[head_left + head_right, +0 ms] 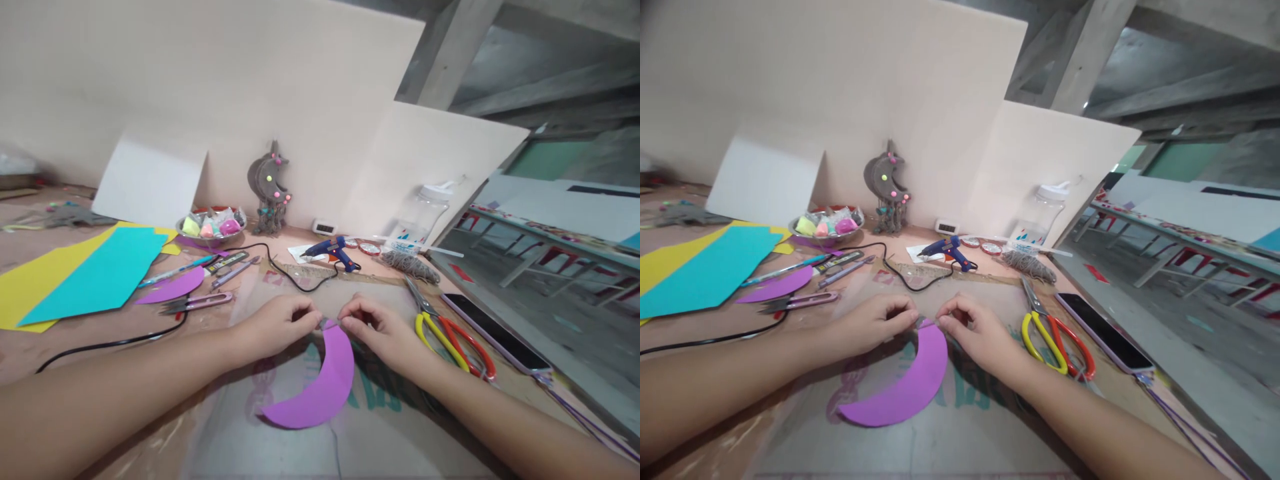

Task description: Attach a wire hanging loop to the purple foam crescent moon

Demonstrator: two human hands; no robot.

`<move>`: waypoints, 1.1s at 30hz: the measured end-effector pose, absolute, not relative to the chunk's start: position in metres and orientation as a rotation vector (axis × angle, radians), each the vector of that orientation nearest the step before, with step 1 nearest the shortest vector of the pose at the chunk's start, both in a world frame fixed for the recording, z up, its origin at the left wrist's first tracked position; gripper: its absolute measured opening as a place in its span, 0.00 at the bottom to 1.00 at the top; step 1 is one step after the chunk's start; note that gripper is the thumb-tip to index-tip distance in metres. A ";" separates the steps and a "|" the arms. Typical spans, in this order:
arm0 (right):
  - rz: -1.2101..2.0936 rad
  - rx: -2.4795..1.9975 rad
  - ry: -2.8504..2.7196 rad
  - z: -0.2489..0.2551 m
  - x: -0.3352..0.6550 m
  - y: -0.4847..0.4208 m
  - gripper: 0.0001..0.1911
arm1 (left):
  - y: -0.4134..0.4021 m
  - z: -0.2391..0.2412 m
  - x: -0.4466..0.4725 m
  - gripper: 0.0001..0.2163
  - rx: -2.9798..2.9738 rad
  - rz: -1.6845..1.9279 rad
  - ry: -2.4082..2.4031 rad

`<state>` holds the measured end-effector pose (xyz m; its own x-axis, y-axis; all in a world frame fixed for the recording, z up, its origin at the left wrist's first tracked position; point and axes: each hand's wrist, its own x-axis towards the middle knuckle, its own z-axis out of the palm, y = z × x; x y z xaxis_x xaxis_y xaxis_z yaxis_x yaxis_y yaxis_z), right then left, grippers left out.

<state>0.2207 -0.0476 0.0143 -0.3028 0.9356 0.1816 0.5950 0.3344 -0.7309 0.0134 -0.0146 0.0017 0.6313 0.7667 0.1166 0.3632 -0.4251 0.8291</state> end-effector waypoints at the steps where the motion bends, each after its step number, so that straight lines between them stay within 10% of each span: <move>1: 0.749 -1.333 -1.995 0.013 0.220 -0.047 0.09 | -0.015 0.001 0.013 0.12 2.041 0.626 0.890; 33: 0.679 -1.327 -2.002 0.004 0.216 -0.046 0.07 | -0.015 0.002 0.011 0.13 2.145 0.556 0.789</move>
